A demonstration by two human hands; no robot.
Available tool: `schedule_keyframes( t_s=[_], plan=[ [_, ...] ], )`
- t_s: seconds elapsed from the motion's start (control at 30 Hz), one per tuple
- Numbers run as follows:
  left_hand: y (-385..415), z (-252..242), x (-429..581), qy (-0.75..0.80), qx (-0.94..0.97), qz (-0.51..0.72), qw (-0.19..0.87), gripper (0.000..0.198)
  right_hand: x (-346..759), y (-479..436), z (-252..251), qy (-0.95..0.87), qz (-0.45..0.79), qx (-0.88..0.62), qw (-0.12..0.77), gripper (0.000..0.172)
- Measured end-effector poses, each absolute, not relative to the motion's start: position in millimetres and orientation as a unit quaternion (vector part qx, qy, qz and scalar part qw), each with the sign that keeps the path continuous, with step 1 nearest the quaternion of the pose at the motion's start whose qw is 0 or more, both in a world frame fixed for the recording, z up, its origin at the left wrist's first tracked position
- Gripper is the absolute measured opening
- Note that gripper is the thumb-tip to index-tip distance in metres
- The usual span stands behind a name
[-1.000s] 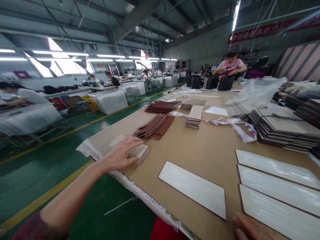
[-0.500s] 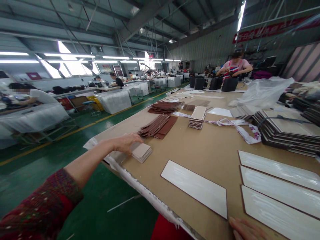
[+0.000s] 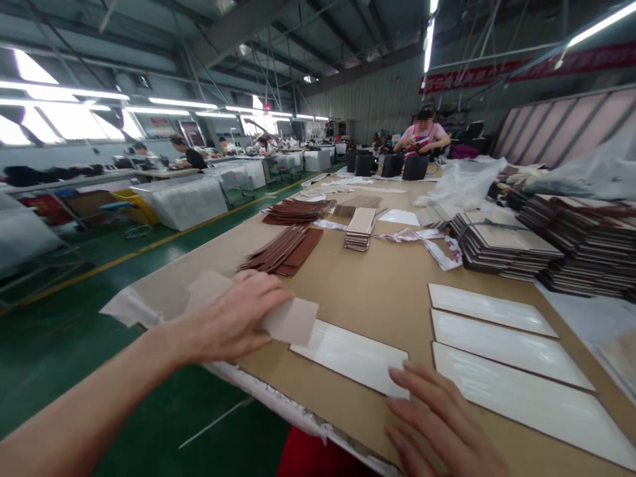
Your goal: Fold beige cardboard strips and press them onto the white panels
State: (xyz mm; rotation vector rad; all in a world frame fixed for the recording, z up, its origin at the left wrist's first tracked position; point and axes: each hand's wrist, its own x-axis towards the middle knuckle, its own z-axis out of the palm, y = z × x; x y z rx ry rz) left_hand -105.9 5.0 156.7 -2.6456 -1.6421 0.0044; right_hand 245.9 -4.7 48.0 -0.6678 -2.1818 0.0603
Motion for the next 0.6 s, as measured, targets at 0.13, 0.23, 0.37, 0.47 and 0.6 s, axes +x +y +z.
schedule_keyframes(
  t_s=[0.13, 0.23, 0.37, 0.47, 0.6],
  plan=[
    [-12, 135, -40, -0.450, -0.890, -0.025, -0.063, 0.051, 212, -8, 60, -0.906, 0.011, -0.284, 0.314, 0.055],
    [-14, 122, -20, -0.439, -0.894, -0.038, -0.082, 0.053, 208, -10, 52, -0.914, 0.014, -0.313, 0.257, 0.052],
    [-10, 109, -13, -0.437, -0.894, -0.044, -0.088, 0.055, 220, -10, 45, -0.915, -0.011, -0.325, 0.240, 0.047],
    [-7, 104, -9, -0.440, -0.891, -0.053, -0.096, 0.061, 224, -11, 43, -0.930, -0.032, -0.299, 0.212, 0.063],
    [-5, 101, -5, -0.435, -0.894, -0.058, -0.094, 0.063, 220, -12, 37, -0.922, -0.066, -0.311, 0.223, 0.055]
  ],
)
